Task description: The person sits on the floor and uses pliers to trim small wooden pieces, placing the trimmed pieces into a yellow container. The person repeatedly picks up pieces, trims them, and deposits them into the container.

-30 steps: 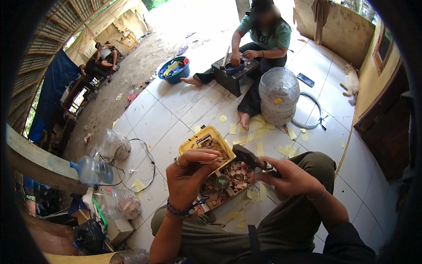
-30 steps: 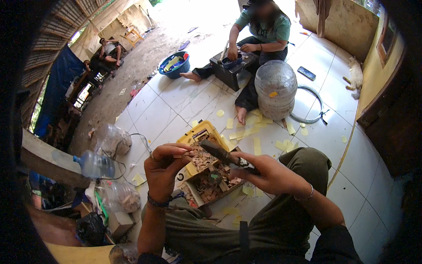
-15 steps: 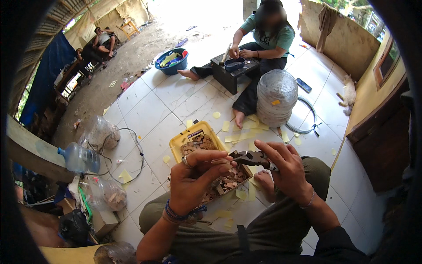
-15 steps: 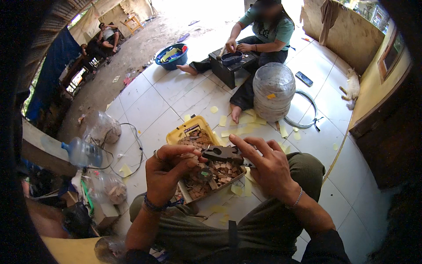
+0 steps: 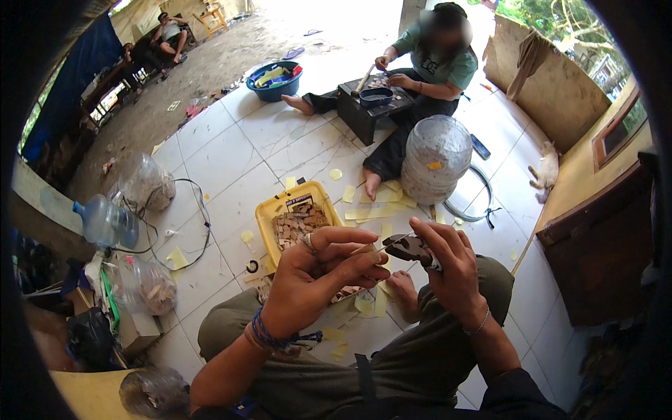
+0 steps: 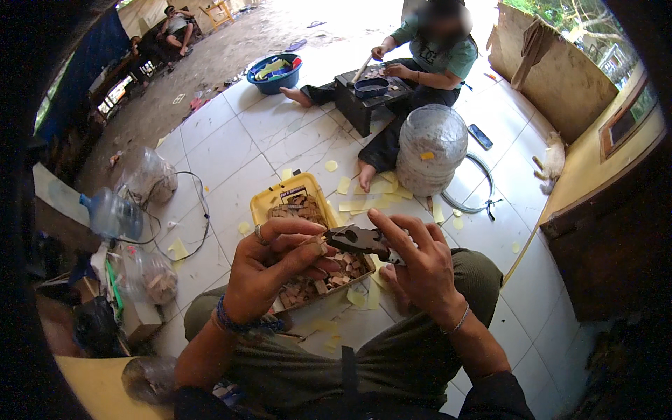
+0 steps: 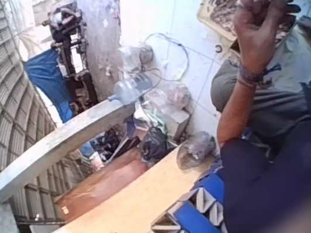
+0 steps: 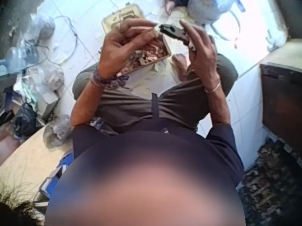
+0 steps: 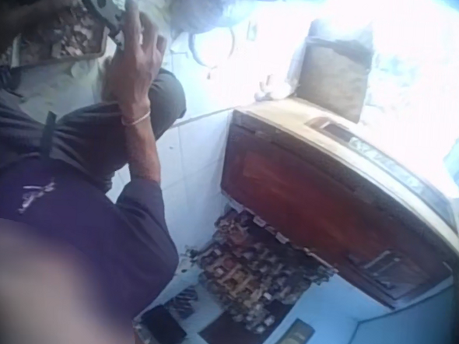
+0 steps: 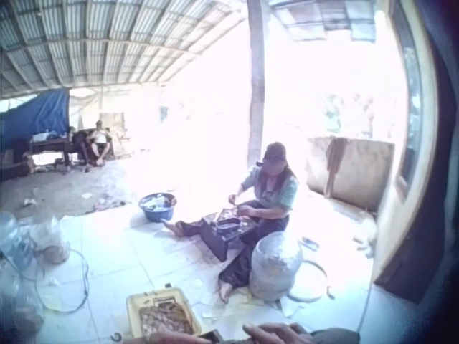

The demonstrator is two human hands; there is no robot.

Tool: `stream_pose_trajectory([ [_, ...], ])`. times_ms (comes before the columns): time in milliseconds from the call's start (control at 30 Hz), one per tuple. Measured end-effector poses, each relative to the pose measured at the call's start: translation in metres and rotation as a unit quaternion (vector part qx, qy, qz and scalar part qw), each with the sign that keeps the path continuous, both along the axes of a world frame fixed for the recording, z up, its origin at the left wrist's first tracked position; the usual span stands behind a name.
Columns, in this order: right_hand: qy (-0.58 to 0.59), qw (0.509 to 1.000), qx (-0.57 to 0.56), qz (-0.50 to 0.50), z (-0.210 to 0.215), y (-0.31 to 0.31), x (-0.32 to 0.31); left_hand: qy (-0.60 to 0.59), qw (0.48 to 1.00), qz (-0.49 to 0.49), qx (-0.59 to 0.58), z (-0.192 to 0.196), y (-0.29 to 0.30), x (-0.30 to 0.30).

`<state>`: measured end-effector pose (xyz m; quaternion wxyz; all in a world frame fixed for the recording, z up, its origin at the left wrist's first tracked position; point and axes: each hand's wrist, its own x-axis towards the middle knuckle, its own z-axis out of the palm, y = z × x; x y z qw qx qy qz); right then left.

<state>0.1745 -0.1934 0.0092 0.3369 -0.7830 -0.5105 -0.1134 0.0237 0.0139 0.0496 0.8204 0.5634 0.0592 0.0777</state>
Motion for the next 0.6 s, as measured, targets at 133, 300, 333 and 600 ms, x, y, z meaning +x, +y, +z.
stream_pose_trajectory([
  [133,0.005,1.000,-0.002,-0.005,0.0009,-0.0013,-0.0011,0.014,0.999,-0.012,-0.027,0.0012,-0.0007,-0.0009],
  [300,-0.023,1.000,-0.006,-0.006,-0.0021,-0.0029,0.0027,0.021,0.999,-0.010,-0.045,-0.0001,0.0002,-0.0008],
  [333,-0.027,1.000,-0.007,-0.005,-0.0034,-0.0033,0.0036,0.022,0.999,-0.008,-0.047,-0.0006,-0.0001,-0.0006],
  [600,-0.032,0.999,-0.010,0.003,-0.0073,-0.0063,0.0050,0.025,0.998,-0.011,-0.051,-0.0017,-0.0007,-0.0015],
])
